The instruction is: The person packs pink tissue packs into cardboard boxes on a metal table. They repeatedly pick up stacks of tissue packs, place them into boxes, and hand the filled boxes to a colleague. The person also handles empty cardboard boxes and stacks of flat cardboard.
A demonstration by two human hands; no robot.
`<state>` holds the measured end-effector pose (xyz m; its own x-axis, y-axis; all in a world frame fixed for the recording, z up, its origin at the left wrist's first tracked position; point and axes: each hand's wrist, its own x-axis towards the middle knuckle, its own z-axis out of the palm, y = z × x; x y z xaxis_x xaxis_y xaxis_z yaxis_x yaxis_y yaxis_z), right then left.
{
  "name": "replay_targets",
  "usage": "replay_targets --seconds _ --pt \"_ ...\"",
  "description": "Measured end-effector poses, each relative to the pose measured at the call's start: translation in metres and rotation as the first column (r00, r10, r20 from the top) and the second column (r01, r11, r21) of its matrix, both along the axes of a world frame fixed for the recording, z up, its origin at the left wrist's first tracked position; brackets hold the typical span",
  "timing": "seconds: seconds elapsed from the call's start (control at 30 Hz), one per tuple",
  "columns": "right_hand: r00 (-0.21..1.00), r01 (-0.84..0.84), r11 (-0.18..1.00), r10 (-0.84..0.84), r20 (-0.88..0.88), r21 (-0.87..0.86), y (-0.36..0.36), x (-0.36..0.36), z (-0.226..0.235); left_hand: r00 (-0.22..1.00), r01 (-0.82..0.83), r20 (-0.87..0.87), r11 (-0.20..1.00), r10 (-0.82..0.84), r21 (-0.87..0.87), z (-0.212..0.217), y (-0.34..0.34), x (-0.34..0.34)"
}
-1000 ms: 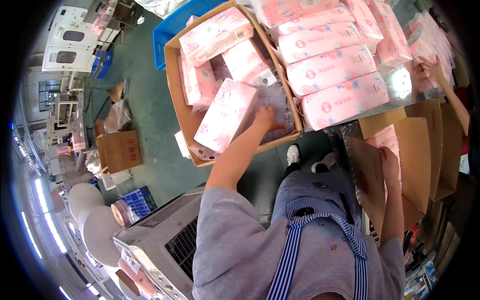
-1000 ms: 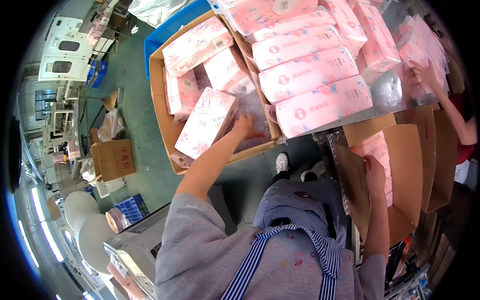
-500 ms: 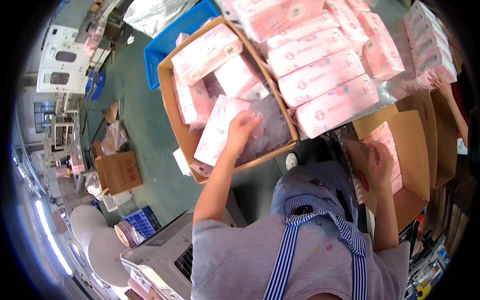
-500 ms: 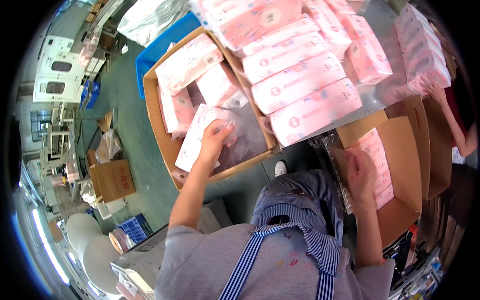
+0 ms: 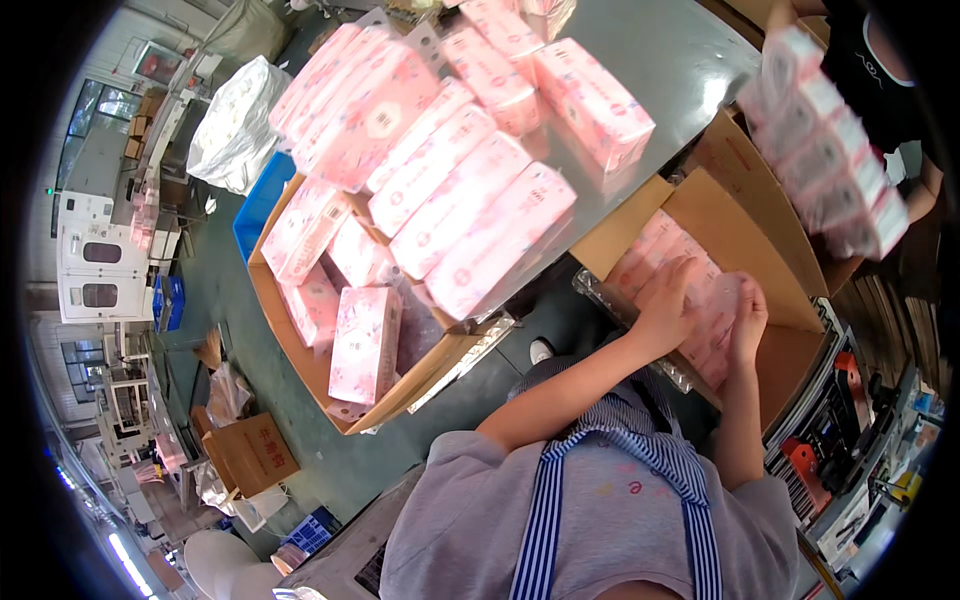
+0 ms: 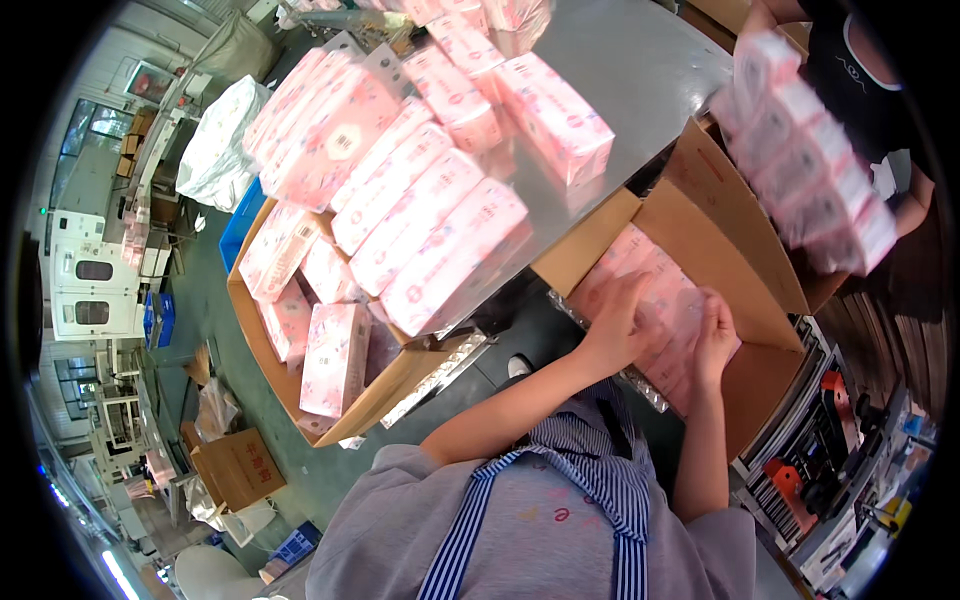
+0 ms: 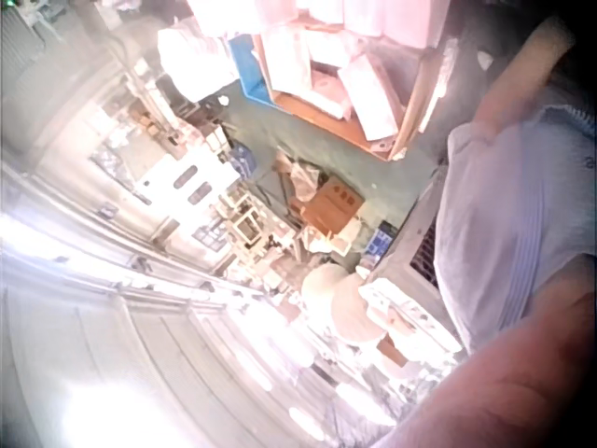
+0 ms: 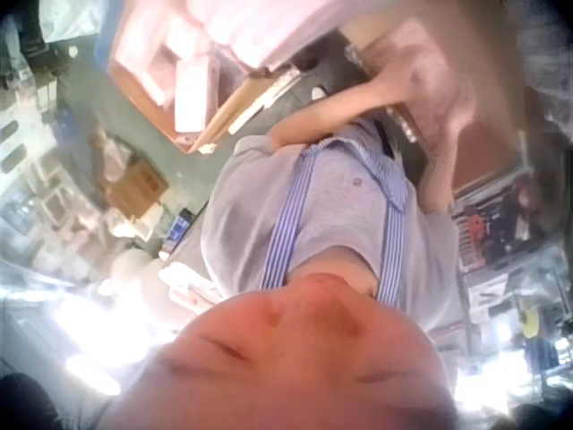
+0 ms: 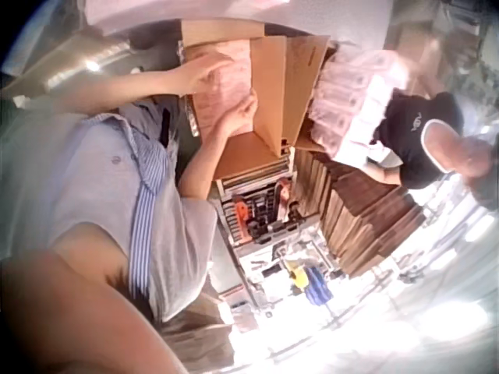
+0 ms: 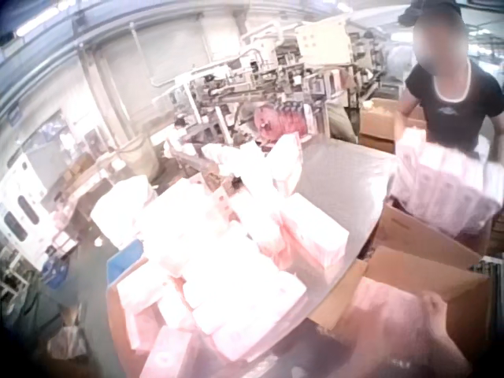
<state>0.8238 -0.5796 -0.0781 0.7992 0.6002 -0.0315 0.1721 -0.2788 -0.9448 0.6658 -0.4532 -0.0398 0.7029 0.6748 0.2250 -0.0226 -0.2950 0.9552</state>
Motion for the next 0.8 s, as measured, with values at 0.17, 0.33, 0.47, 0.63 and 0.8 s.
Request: replay_targets --seconds 0.17,0.33,0.47,0.63,0.8 --pt "0.815 -0.119 0.81 0.409 0.409 -0.574 -0.039 0.037 -0.035 0.88 -0.262 -0.289 0.893 0.377 0.366 0.041 0.035 -0.076" --pt "0.587 -0.593 0.779 0.591 -0.554 0.204 0.09 -0.059 0.009 0.11 -0.009 -0.55 0.554 0.828 0.832 0.059 0.106 -0.235" --pt "0.247 -0.638 0.729 0.499 -0.831 0.248 0.175 -0.135 0.015 0.357 -0.105 -0.585 0.654 0.728 0.749 0.039 0.211 -0.244" --pt "0.26 -0.526 0.841 0.301 -0.918 0.127 0.231 -0.175 0.005 0.424 -0.165 -0.614 0.724 0.666 0.67 0.018 0.318 -0.152" --pt "0.259 -0.357 0.922 0.251 -0.933 0.149 0.208 -0.149 0.018 0.551 -0.13 -0.834 0.99 0.021 -0.061 0.012 0.368 -0.159"
